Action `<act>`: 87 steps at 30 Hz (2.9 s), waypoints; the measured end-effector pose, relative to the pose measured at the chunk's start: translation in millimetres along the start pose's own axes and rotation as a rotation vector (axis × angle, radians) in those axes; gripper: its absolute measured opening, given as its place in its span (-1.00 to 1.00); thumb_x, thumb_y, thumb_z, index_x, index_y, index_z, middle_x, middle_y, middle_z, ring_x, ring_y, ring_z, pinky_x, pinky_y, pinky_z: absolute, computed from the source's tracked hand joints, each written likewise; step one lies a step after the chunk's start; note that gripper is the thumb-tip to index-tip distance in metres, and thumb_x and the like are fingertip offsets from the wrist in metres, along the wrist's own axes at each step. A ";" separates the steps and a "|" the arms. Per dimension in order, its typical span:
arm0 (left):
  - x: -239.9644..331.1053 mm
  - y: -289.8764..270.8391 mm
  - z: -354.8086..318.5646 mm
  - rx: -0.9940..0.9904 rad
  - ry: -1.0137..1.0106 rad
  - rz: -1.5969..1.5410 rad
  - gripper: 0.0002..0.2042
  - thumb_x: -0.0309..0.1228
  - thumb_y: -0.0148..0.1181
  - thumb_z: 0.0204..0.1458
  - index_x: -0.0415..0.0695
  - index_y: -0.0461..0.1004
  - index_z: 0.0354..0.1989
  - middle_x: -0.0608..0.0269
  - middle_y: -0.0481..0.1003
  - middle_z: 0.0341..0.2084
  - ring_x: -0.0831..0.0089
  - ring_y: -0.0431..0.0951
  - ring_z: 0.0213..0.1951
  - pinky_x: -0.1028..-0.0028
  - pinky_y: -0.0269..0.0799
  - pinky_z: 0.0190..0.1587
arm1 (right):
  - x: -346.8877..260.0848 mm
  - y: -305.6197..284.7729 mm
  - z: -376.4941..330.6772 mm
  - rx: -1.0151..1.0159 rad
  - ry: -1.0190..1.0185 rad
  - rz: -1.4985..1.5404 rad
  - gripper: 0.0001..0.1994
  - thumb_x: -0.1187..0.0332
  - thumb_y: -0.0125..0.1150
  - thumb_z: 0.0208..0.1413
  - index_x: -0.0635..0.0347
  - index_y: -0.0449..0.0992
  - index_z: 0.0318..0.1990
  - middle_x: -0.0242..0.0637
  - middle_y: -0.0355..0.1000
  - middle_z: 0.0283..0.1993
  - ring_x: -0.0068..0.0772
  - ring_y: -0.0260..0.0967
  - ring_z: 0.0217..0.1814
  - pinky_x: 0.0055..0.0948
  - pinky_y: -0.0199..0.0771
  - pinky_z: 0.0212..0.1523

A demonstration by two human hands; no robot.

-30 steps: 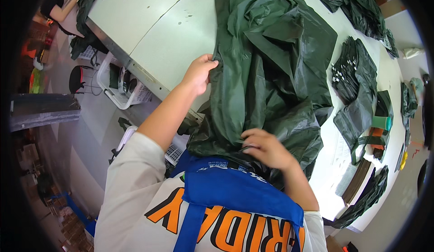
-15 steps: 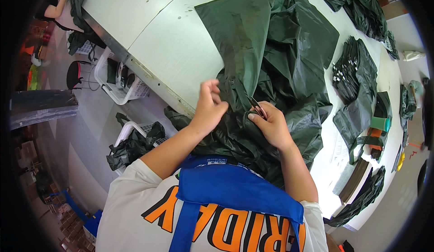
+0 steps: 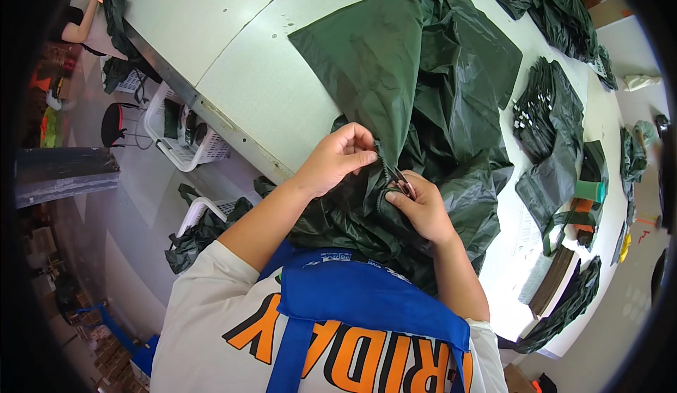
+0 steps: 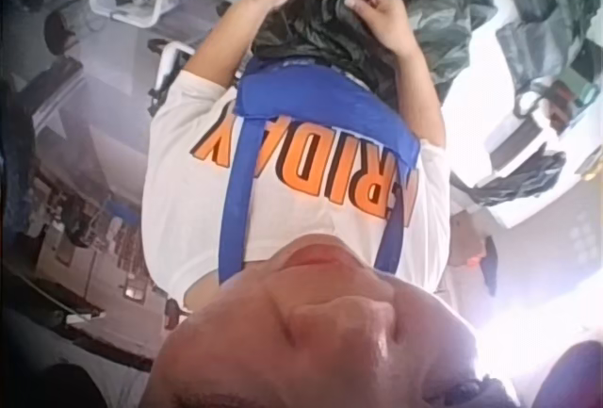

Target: The person folds a green jacket on a table. They smooth the fabric, fold the sleeves and body, and then fold the jacket into a compact rectangle.

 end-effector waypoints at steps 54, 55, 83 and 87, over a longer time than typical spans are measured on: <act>89.5 87.3 -41.1 -0.002 0.854 0.883 -0.85 -0.69 0.22 -0.11 -0.23 0.40 -0.39 0.10 0.53 -0.39 0.23 0.58 -0.32 0.42 0.46 -0.32 | -64.3 -33.8 -37.5 0.382 0.081 -0.208 -0.89 0.46 0.26 -0.03 0.29 0.46 -0.43 -0.43 0.26 -0.67 -0.71 0.11 -0.61 -0.58 0.13 -0.59; 89.9 87.6 -41.4 -0.006 0.850 0.891 -0.85 -0.69 0.23 -0.11 -0.22 0.40 -0.40 0.10 0.53 -0.38 0.22 0.57 -0.31 0.41 0.46 -0.32 | -60.7 -32.7 -39.2 0.394 0.085 -0.185 -0.89 0.47 0.26 -0.03 0.29 0.46 -0.42 -0.42 0.26 -0.67 -0.70 0.12 -0.61 -0.58 0.14 -0.59; 54.0 70.2 -31.6 0.059 0.126 0.322 -0.91 -0.52 -0.03 0.20 -0.30 0.36 -0.28 0.20 0.48 -0.27 0.66 0.45 -0.33 0.61 0.41 -0.25 | -70.5 -16.0 -50.9 0.428 -0.293 -0.495 -0.84 0.61 0.23 -0.13 0.26 0.46 -0.33 -0.19 0.40 -0.45 -0.25 0.36 -0.51 -0.42 0.36 -0.49; 54.2 70.5 -33.5 -0.010 0.085 0.348 -0.90 -0.49 0.02 0.17 -0.29 0.34 -0.25 0.18 0.45 -0.21 0.59 0.46 -0.25 0.54 0.45 -0.14 | -59.0 -21.3 -54.0 0.433 -0.152 -0.316 -0.88 0.57 0.26 -0.05 0.28 0.47 -0.32 -0.26 0.41 -0.48 -0.46 0.32 -0.52 -0.52 0.30 -0.49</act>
Point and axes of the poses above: each hand's wrist, its own z-axis towards the middle knuckle, its own y-axis out of the palm, x = y × z, the point moved 6 cm from there along z, towards the middle knuckle
